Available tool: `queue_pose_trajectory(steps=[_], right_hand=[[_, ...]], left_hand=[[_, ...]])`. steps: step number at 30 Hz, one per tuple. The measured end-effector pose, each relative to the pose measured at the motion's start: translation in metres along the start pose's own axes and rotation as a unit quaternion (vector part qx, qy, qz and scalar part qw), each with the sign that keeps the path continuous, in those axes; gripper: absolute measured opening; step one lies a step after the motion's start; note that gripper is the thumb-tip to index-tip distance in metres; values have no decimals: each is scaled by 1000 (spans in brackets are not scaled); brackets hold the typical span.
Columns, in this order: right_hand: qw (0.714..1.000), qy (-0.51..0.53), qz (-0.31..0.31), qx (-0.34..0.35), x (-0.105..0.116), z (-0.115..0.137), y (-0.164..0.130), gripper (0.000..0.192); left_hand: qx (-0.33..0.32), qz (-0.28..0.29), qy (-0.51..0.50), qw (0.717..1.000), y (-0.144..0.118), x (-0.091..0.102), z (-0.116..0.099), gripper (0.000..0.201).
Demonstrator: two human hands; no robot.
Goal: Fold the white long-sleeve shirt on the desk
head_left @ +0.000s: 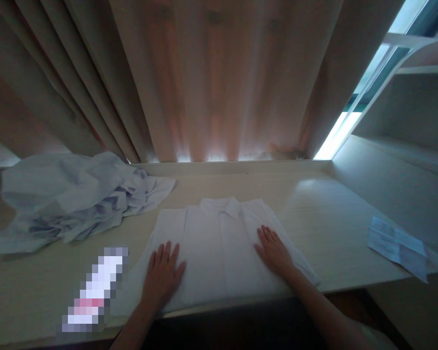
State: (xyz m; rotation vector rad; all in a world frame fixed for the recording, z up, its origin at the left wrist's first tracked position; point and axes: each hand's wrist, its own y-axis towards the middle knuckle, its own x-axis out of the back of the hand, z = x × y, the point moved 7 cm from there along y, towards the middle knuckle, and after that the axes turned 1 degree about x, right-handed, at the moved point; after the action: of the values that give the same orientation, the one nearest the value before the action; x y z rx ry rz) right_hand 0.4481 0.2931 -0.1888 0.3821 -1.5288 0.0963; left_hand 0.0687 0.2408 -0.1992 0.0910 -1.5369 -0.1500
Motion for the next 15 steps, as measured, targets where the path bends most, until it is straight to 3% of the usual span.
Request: queue_pose_trajectory(steps=[5,10,15], right_hand=[[999,-9,-51,-3,12,3,-4,59],[996,-17,-90,-1,29,3,-23,54],[997,-32,-69,-7,18,-1,-36,56]], left_hand=[[-12,-34,-10,999,-4,16,-1,58],[-25,-93,-42,994,-22,37,22,57],[-41,-100,-53,993,-29,26,38,59]])
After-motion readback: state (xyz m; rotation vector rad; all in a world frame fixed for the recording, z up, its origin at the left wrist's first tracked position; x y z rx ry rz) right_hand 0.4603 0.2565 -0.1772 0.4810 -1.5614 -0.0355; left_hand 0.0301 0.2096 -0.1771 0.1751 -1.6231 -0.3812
